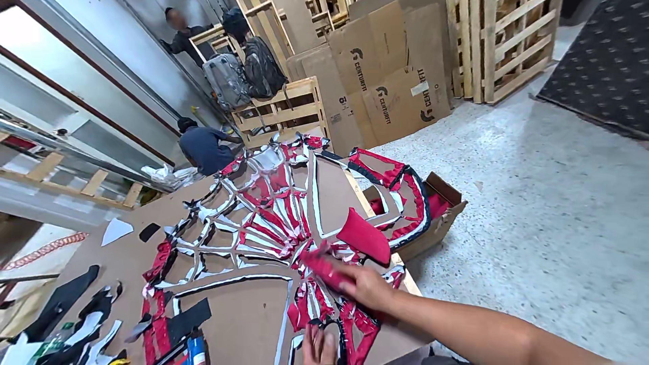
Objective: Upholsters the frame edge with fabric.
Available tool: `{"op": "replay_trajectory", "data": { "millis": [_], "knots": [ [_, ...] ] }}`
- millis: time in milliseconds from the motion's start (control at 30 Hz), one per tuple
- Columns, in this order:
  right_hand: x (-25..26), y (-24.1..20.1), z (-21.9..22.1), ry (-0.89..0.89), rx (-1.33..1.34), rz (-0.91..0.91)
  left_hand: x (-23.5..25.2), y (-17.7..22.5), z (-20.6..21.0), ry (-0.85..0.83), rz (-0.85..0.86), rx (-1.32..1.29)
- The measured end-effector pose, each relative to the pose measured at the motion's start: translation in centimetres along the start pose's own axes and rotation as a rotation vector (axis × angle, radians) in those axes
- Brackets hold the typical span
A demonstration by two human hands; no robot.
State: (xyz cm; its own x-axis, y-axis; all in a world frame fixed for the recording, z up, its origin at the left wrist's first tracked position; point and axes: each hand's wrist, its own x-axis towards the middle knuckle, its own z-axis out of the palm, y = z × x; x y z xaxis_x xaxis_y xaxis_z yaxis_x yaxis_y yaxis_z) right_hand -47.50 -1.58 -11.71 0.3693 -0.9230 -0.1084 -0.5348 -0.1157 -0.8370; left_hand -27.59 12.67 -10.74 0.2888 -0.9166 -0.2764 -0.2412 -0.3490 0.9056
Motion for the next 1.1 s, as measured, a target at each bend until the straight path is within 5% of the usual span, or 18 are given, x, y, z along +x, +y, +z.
{"op": "replay_trajectory", "data": {
  "millis": [67,200,333,533,800,967,1100],
  "knots": [
    [-0.2,0.1,-0.1,0.012,-0.038,-0.046,3.5,1.2,1.6,0.017,-0.136,-0.23],
    [3.9,7.1,-3.8,0.23,-0.351,0.243,8.8,-1.2,2.9,0.203,-0.475,-0.279],
    [5.1,10.6,-3.7,0.019,-0.529,0.318,10.9,-2.4,3.6,0.259,-0.513,-0.169],
    [3.9,8.6,-5.7,0.117,-0.391,0.399,12.2,-3.1,4.4,0.255,-0.561,-0.213],
    [-5.7,5.6,-5.1,0.14,0.575,0.38,8.1,-0.8,3.8,0.095,-0.368,0.223],
    [-10.0,1.3,0.0,0.011,0.524,0.27,-0.3,1.7,3.1,-0.301,-0.096,-0.384],
    [-11.0,-0.5,2.9,-0.189,0.304,0.093,-1.5,1.4,1.6,-0.127,-0.08,-0.495]
  ]
}}
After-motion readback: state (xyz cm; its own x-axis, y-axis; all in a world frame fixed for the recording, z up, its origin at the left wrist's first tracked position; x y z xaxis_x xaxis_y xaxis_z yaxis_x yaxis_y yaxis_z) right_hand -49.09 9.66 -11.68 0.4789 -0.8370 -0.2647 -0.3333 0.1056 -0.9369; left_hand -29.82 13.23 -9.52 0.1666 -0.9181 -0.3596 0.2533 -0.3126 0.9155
